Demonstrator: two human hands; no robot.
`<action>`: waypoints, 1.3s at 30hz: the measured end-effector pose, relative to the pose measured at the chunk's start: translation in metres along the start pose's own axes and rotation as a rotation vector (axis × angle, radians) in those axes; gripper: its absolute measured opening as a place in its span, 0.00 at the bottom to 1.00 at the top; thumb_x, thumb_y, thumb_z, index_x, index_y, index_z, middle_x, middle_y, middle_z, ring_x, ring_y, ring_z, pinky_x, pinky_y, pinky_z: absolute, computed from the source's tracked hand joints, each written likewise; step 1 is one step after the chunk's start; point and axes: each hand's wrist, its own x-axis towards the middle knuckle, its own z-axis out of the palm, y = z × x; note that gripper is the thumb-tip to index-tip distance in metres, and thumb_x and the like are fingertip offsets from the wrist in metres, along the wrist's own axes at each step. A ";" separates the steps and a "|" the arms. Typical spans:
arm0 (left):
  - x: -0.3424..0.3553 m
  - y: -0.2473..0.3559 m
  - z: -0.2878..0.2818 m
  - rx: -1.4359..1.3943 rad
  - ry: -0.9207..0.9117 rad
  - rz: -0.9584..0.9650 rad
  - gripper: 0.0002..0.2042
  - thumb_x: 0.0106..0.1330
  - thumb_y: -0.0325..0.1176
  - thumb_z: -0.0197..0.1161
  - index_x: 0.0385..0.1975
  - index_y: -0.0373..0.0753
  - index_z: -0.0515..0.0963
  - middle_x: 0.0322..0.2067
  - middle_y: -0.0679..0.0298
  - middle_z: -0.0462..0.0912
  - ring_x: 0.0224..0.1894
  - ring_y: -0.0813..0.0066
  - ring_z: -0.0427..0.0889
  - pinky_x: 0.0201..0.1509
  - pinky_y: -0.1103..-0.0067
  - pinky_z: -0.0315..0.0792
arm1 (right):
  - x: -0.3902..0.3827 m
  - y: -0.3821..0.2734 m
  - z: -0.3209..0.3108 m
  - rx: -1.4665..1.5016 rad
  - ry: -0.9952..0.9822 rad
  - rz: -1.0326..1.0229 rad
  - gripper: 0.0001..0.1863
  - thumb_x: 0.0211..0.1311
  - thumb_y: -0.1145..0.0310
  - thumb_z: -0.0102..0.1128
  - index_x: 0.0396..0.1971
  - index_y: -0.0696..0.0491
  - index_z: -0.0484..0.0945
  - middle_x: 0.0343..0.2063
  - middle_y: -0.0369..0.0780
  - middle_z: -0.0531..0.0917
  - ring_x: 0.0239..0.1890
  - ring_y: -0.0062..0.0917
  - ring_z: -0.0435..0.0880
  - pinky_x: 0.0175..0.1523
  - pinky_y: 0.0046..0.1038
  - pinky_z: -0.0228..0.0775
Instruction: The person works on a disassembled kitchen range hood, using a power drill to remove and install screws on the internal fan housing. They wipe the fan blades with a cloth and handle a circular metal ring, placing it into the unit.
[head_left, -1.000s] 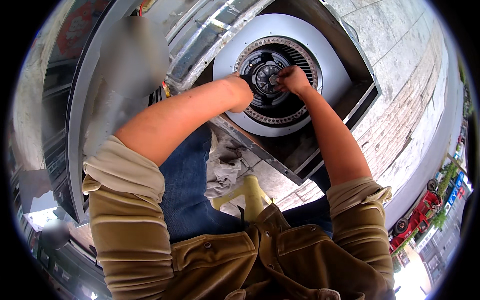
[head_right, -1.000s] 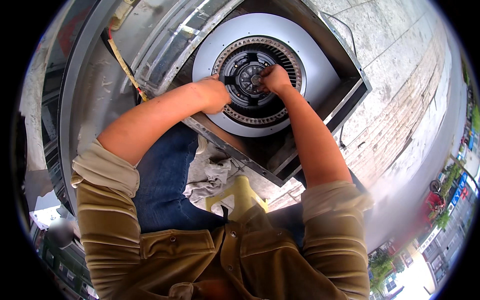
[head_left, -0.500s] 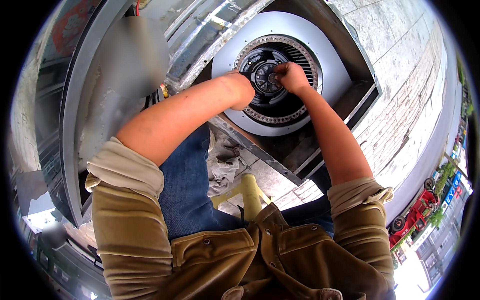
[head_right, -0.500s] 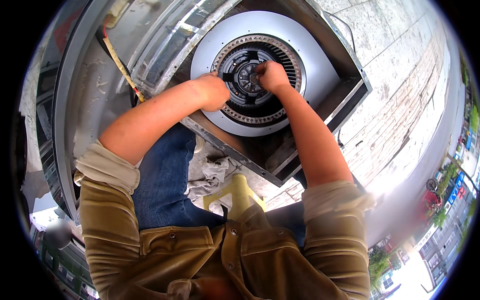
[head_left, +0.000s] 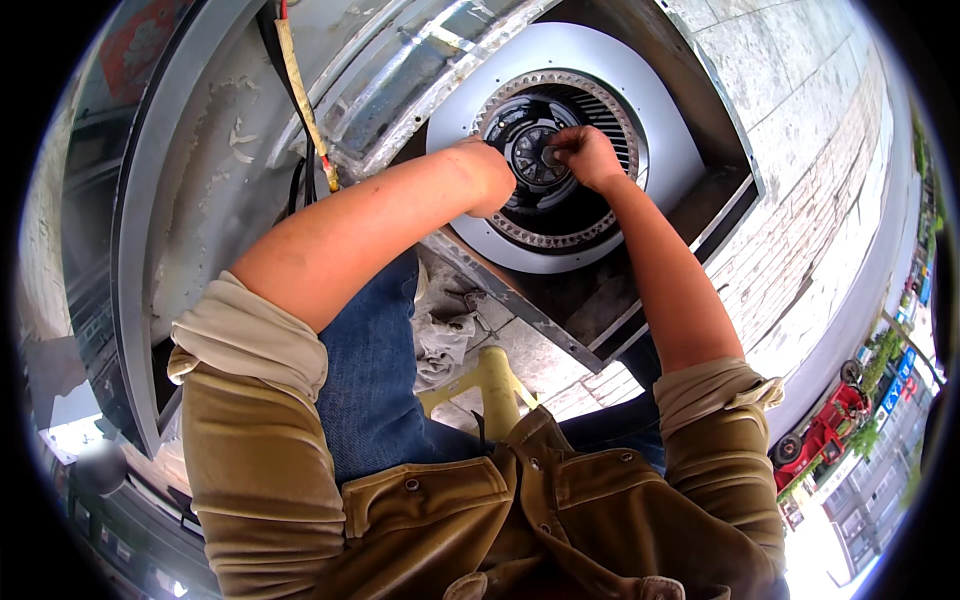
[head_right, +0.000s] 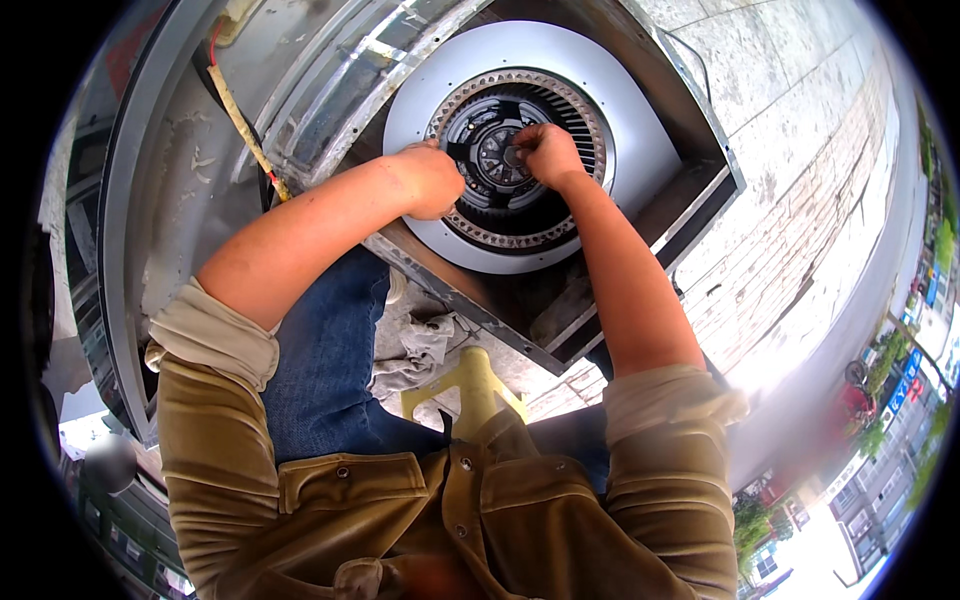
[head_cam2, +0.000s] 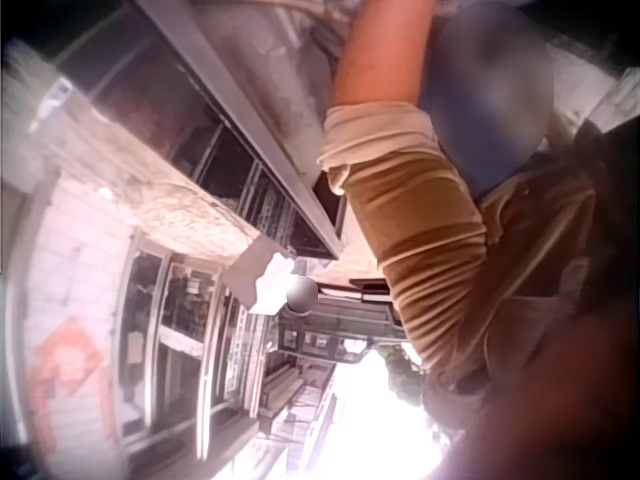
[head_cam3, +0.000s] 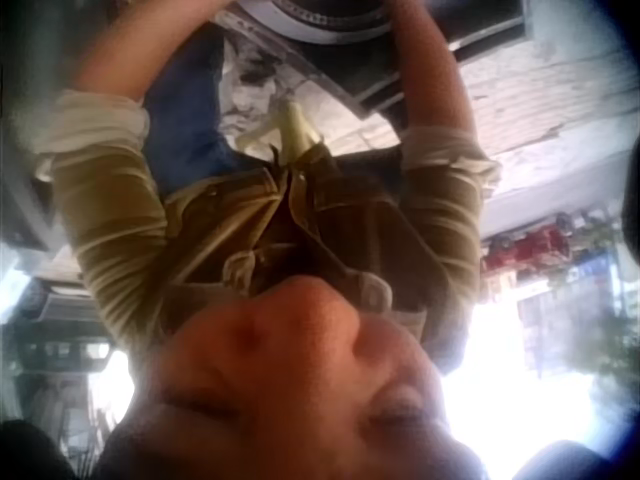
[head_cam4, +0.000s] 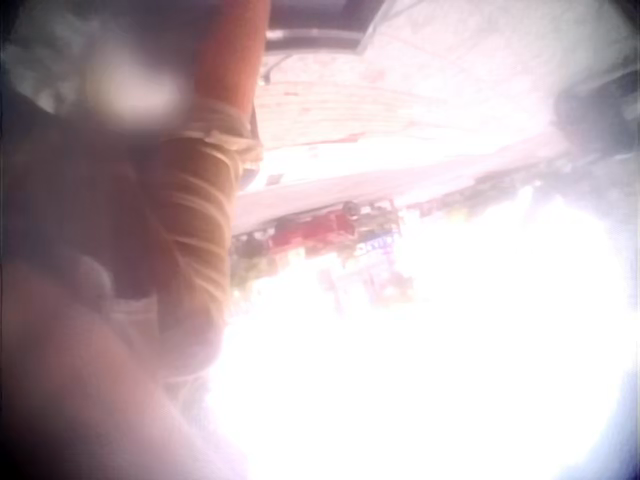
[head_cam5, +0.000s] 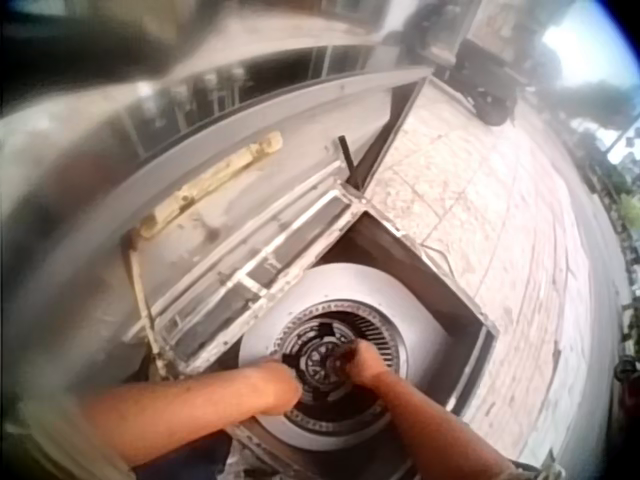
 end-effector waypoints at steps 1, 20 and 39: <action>0.000 0.000 -0.002 0.002 0.000 0.003 0.15 0.60 0.41 0.54 0.37 0.37 0.81 0.39 0.53 0.82 0.47 0.56 0.78 0.64 0.63 0.57 | 0.005 0.007 0.003 0.039 -0.016 -0.025 0.13 0.46 0.78 0.65 0.35 0.56 0.82 0.31 0.43 0.84 0.33 0.28 0.84 0.40 0.26 0.75; -0.002 -0.001 -0.002 -0.011 0.003 0.002 0.16 0.61 0.40 0.53 0.38 0.36 0.80 0.40 0.53 0.81 0.48 0.57 0.78 0.64 0.64 0.57 | 0.006 0.010 0.006 0.118 0.007 0.043 0.13 0.45 0.78 0.66 0.35 0.59 0.81 0.30 0.42 0.84 0.32 0.24 0.83 0.41 0.23 0.74; 0.000 -0.002 -0.001 -0.025 0.033 0.005 0.14 0.60 0.38 0.53 0.36 0.37 0.81 0.38 0.54 0.82 0.46 0.58 0.78 0.64 0.63 0.58 | 0.002 0.002 0.006 0.067 0.009 0.028 0.12 0.46 0.76 0.67 0.34 0.57 0.81 0.29 0.42 0.84 0.30 0.23 0.83 0.38 0.24 0.75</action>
